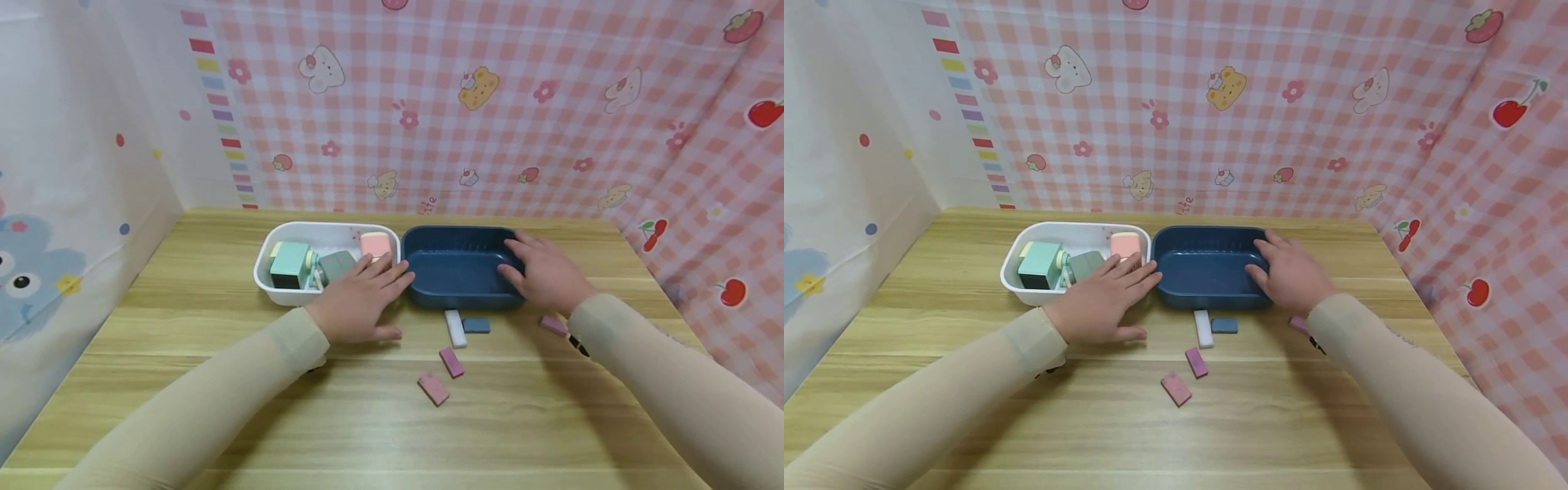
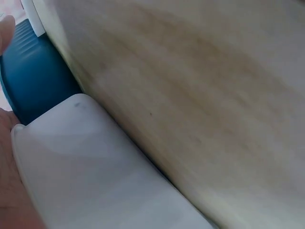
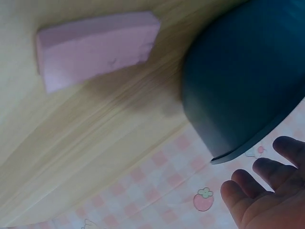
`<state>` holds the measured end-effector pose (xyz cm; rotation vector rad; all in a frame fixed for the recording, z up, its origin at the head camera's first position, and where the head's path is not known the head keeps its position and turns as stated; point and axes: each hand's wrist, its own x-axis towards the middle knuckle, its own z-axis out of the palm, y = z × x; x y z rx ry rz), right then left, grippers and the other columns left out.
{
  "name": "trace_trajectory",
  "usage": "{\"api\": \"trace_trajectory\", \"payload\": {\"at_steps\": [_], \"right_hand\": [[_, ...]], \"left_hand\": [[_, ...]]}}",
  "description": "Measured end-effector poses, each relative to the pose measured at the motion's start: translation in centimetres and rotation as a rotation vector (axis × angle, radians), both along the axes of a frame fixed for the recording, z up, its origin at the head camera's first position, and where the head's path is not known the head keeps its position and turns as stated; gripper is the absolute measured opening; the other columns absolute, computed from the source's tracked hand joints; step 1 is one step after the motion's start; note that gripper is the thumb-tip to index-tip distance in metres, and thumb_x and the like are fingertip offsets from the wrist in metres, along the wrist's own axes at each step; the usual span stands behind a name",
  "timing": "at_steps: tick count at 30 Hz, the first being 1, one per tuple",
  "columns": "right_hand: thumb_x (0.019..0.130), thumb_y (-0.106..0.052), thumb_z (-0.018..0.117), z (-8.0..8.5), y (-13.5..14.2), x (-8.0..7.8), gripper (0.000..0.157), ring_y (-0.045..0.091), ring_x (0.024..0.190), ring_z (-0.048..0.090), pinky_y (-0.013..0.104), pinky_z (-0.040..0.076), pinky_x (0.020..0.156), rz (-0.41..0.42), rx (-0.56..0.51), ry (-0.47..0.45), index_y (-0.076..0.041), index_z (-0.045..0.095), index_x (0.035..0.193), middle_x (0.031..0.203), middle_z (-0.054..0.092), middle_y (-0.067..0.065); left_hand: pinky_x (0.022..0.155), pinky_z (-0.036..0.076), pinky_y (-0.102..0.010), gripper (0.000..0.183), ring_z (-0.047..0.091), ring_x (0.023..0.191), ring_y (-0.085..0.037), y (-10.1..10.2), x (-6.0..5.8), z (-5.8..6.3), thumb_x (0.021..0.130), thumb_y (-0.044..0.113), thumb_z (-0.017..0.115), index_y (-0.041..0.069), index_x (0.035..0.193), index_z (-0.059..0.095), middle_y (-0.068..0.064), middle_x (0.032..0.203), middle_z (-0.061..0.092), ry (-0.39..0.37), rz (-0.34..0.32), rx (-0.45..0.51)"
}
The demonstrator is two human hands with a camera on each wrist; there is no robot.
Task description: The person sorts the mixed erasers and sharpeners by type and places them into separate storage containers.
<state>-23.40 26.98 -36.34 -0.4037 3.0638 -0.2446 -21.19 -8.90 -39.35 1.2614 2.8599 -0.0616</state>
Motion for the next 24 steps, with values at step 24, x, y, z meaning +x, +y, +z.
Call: {"api": "trace_trajectory", "payload": {"at_steps": [24], "right_hand": [[0.103,-0.03,0.068,0.7,-3.1,6.6,0.055,0.042,0.148,0.047,0.06,0.041,0.12,0.304,-0.09,0.096,-0.002,0.058,0.149,0.16,0.051,0.018]], "left_hand": [[0.135,0.008,-0.052,0.106,0.007,0.166,-0.032,0.1,-0.1,-0.6,0.092,0.076,0.06,0.018,0.171,0.019,-0.005,0.178,0.017,0.023,0.007,-0.003]]}}
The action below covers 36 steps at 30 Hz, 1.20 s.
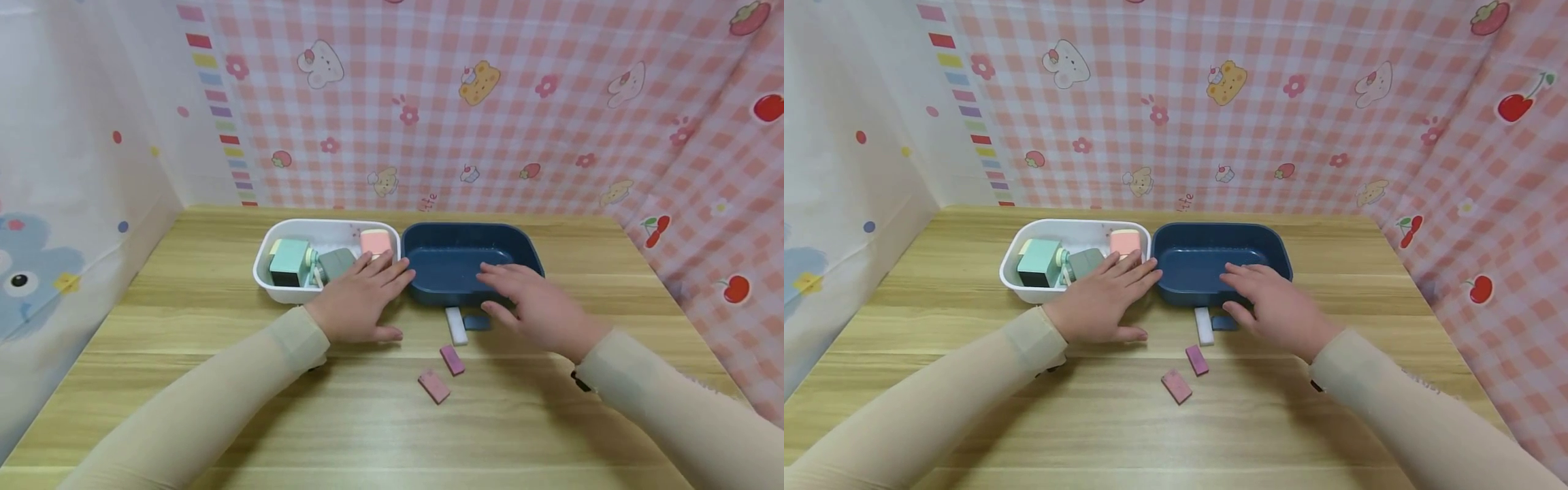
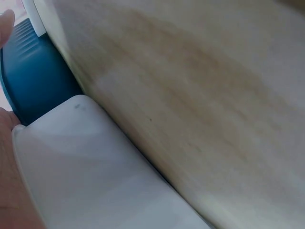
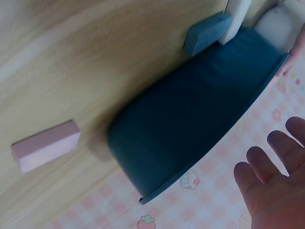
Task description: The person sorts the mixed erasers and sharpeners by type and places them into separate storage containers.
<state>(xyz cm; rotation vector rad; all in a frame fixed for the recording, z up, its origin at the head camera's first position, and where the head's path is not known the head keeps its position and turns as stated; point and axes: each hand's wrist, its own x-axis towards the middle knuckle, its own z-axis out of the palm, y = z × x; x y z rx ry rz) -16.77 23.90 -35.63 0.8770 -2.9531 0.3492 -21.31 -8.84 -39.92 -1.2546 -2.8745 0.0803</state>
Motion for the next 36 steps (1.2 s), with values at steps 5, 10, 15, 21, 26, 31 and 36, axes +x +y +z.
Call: {"api": "trace_trajectory", "payload": {"at_steps": [5,10,15,21,26,31,36], "right_hand": [[0.101,-0.028,0.072,-0.6,-0.5,0.7,0.052,0.04,0.144,0.053,0.058,0.045,0.117,0.067,0.01,0.043,-0.003,0.062,0.145,0.155,0.058,0.016],[0.099,-0.028,0.074,-1.0,-1.0,1.2,0.048,0.037,0.14,0.057,0.056,0.049,0.114,0.119,0.032,0.07,-0.004,0.066,0.141,0.152,0.061,0.014],[0.098,-0.025,0.076,-1.4,-1.3,1.6,0.046,0.035,0.138,0.059,0.054,0.052,0.111,0.175,0.046,0.081,-0.007,0.068,0.139,0.15,0.063,0.012],[0.098,-0.026,0.076,-1.9,-1.3,1.8,0.047,0.035,0.139,0.059,0.054,0.051,0.113,0.223,0.064,0.078,-0.008,0.068,0.14,0.15,0.063,0.011],[0.098,-0.025,0.076,-2.3,-1.2,1.9,0.046,0.035,0.138,0.06,0.054,0.051,0.113,0.232,0.073,0.086,-0.008,0.068,0.14,0.149,0.064,0.012],[0.097,-0.025,0.076,-2.5,-1.3,2.1,0.043,0.035,0.135,0.062,0.052,0.052,0.112,0.299,0.079,0.117,-0.008,0.071,0.136,0.145,0.067,0.011],[0.098,-0.029,0.076,-2.7,-1.6,2.6,0.039,0.034,0.135,0.062,0.051,0.052,0.112,0.399,0.054,0.11,-0.014,0.074,0.134,0.145,0.067,0.009]], "left_hand": [[0.135,0.008,-0.053,0.106,0.008,0.166,-0.033,0.0,0.0,0.1,0.092,0.077,0.06,0.018,0.17,0.019,-0.006,0.178,0.018,0.003,-0.003,-0.004],[0.135,0.009,-0.053,0.106,0.008,0.166,-0.032,0.0,0.1,0.2,0.092,0.077,0.059,0.018,0.17,0.019,-0.005,0.178,0.016,0.007,-0.003,-0.01],[0.135,0.009,-0.052,0.106,0.008,0.166,-0.032,0.0,0.1,0.3,0.092,0.076,0.06,0.017,0.17,0.019,-0.005,0.178,0.016,0.0,-0.002,-0.009],[0.135,0.009,-0.053,0.106,0.007,0.166,-0.032,0.1,0.2,0.3,0.092,0.076,0.06,0.018,0.17,0.019,-0.004,0.178,0.016,-0.003,0.002,-0.006],[0.135,0.009,-0.053,0.106,0.008,0.166,-0.032,0.1,0.2,0.3,0.092,0.076,0.061,0.017,0.17,0.019,-0.005,0.178,0.016,-0.002,0.0,-0.004],[0.135,0.009,-0.053,0.106,0.007,0.166,-0.033,0.1,0.3,0.3,0.092,0.075,0.062,0.017,0.17,0.02,-0.006,0.178,0.018,-0.008,0.0,0.011],[0.135,0.009,-0.053,0.105,0.007,0.166,-0.032,0.1,0.3,0.3,0.092,0.075,0.062,0.017,0.17,0.02,-0.006,0.178,0.018,-0.005,0.002,0.011]]}}
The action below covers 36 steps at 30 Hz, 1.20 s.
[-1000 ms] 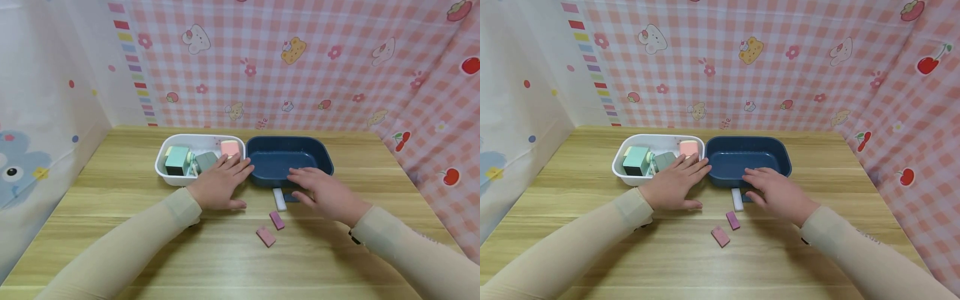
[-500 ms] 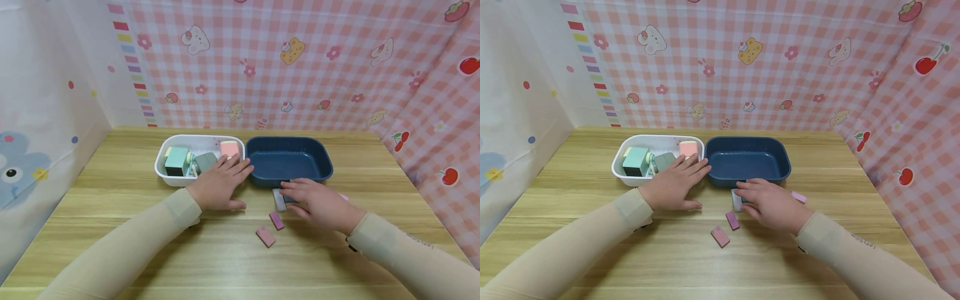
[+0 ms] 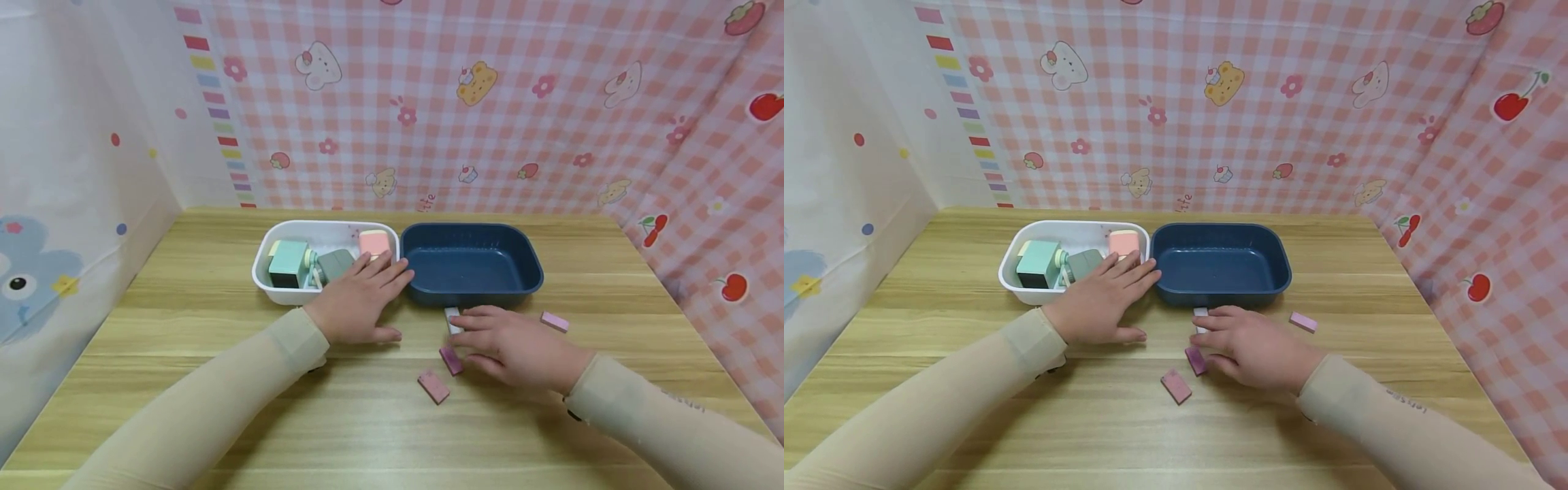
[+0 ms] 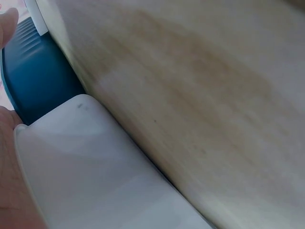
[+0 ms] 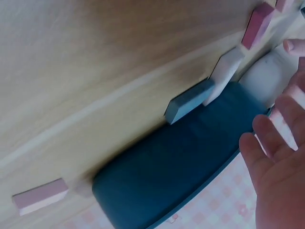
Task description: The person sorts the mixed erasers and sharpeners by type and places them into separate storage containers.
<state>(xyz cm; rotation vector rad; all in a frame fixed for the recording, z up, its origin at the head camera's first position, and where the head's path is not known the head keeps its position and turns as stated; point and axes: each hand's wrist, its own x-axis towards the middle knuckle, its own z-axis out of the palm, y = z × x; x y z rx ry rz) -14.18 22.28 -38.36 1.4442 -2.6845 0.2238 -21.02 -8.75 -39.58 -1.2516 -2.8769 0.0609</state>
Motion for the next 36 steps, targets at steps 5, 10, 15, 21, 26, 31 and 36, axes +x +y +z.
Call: {"api": "trace_trajectory", "payload": {"at_steps": [5,10,15,21,26,31,36], "right_hand": [[0.097,-0.028,0.076,-0.5,-0.4,0.6,0.035,0.033,0.133,0.064,0.049,0.054,0.11,0.097,-0.012,-0.001,-0.019,0.076,0.131,0.143,0.069,0.007],[0.097,-0.03,0.077,-1.1,-1.1,1.2,0.037,0.028,0.133,0.064,0.044,0.057,0.106,0.142,-0.031,-0.019,-0.023,0.075,0.134,0.144,0.069,0.003],[0.096,-0.032,0.078,-1.5,-1.6,1.8,0.041,0.026,0.133,0.063,0.044,0.056,0.107,0.17,-0.025,-0.034,-0.031,0.073,0.137,0.145,0.068,0.0],[0.095,-0.027,0.079,-1.7,-2.1,1.9,0.044,0.026,0.129,0.065,0.044,0.055,0.107,0.256,-0.018,-0.022,-0.028,0.071,0.138,0.144,0.068,0.0],[0.097,-0.027,0.078,-1.9,-2.3,1.8,0.041,0.024,0.128,0.065,0.042,0.056,0.107,0.278,-0.006,-0.001,-0.027,0.072,0.137,0.143,0.069,-0.002],[0.099,-0.028,0.076,-2.1,-2.6,1.7,0.034,0.021,0.125,0.066,0.04,0.056,0.106,0.282,-0.012,0.018,-0.028,0.075,0.133,0.14,0.071,-0.003],[0.1,-0.028,0.073,-2.4,-2.6,1.7,0.031,0.02,0.124,0.067,0.039,0.058,0.104,0.271,-0.016,0.018,-0.028,0.077,0.131,0.138,0.072,-0.003]], "left_hand": [[0.134,0.01,-0.054,0.105,0.008,0.166,-0.033,0.0,0.0,0.0,0.092,0.075,0.062,0.017,0.17,0.021,-0.006,0.178,0.019,0.001,0.002,0.003],[0.134,0.01,-0.054,0.106,0.008,0.166,-0.033,0.0,0.0,0.0,0.092,0.075,0.061,0.017,0.17,0.021,-0.006,0.178,0.019,0.004,0.0,0.0],[0.134,0.011,-0.053,0.106,0.008,0.166,-0.033,0.0,0.1,0.1,0.093,0.076,0.06,0.017,0.17,0.019,-0.005,0.178,0.016,-0.001,0.003,-0.013],[0.135,0.01,-0.053,0.105,0.008,0.166,-0.032,0.0,0.1,0.2,0.093,0.075,0.061,0.017,0.17,0.019,-0.005,0.178,0.015,-0.012,0.004,-0.01],[0.134,0.011,-0.053,0.105,0.008,0.166,-0.033,0.0,0.1,0.1,0.093,0.074,0.062,0.017,0.17,0.02,-0.006,0.178,0.017,-0.01,0.002,0.0],[0.134,0.011,-0.054,0.105,0.009,0.166,-0.033,0.0,0.1,0.0,0.093,0.074,0.062,0.017,0.17,0.02,-0.006,0.178,0.018,-0.006,0.0,0.002],[0.134,0.01,-0.054,0.106,0.008,0.166,-0.033,0.0,0.1,0.0,0.093,0.075,0.061,0.016,0.17,0.019,-0.006,0.178,0.016,-0.008,0.002,-0.006]]}}
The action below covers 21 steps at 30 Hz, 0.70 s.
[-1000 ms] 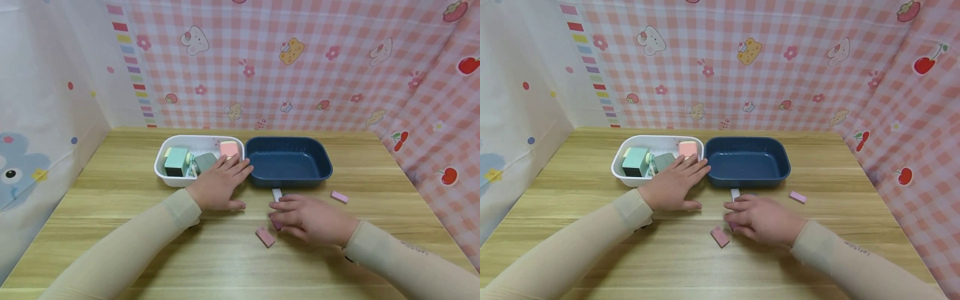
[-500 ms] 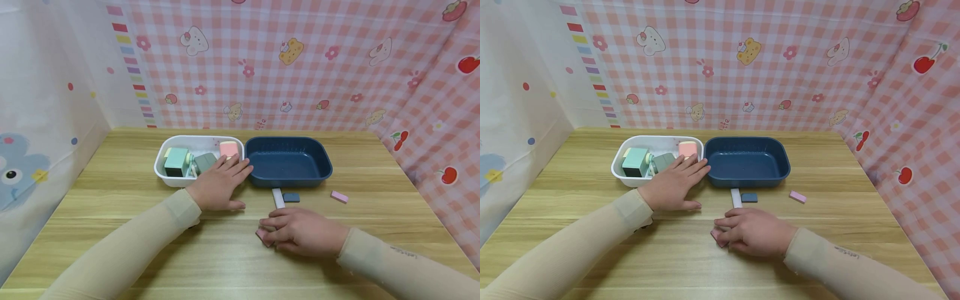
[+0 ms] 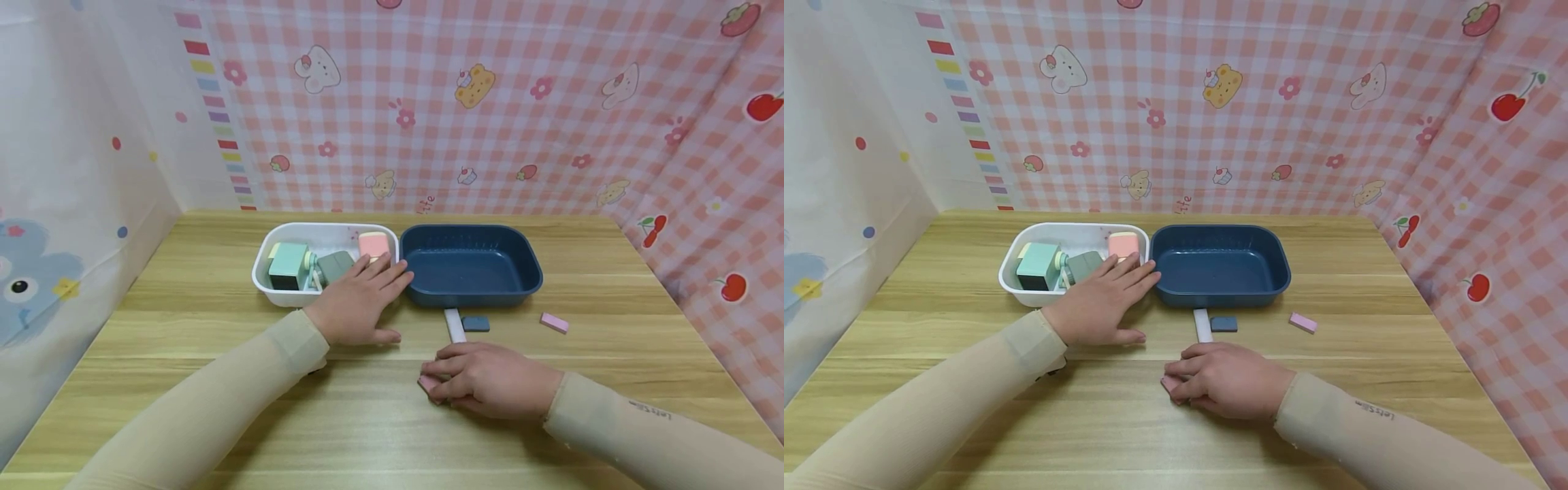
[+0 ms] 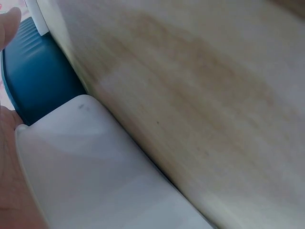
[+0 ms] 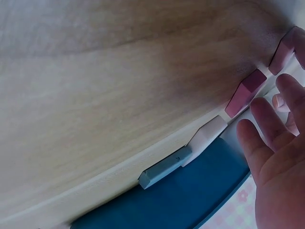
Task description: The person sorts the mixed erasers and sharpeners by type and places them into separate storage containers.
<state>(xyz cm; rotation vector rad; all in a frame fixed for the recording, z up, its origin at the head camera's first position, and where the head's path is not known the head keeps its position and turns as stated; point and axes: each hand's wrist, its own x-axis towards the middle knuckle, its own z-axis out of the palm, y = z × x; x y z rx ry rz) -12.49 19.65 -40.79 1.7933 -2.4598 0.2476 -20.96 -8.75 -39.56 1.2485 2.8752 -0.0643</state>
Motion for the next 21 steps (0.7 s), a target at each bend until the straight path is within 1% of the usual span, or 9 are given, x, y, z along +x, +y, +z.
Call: {"api": "trace_trajectory", "payload": {"at_steps": [5,12,21], "right_hand": [[0.101,-0.029,0.071,-0.22,-0.05,0.04,0.029,0.02,0.125,0.067,0.038,0.058,0.104,-0.023,0.006,-0.015,-0.028,0.077,0.13,0.138,0.072,-0.004],[0.1,-0.028,0.073,-0.63,-0.08,-0.09,0.029,0.02,0.123,0.067,0.038,0.058,0.103,-0.015,-0.011,0.0,-0.028,0.078,0.129,0.137,0.073,-0.004],[0.1,-0.028,0.073,-0.43,-0.34,-0.07,0.026,0.018,0.123,0.067,0.038,0.058,0.102,-0.037,0.001,-0.036,-0.03,0.079,0.125,0.135,0.073,-0.005]], "left_hand": [[0.135,0.01,-0.053,0.106,0.007,0.166,-0.033,0.03,0.03,0.08,0.093,0.075,0.06,0.017,0.171,0.018,-0.004,0.179,0.014,-0.002,0.005,-0.008],[0.134,0.011,-0.054,0.105,0.008,0.166,-0.033,0.03,0.06,0.14,0.093,0.074,0.061,0.017,0.17,0.019,-0.005,0.178,0.017,0.01,-0.004,-0.003],[0.134,0.012,-0.054,0.105,0.008,0.166,-0.033,0.02,0.08,0.11,0.093,0.074,0.061,0.016,0.17,0.02,-0.005,0.178,0.016,0.011,-0.004,-0.008]]}}
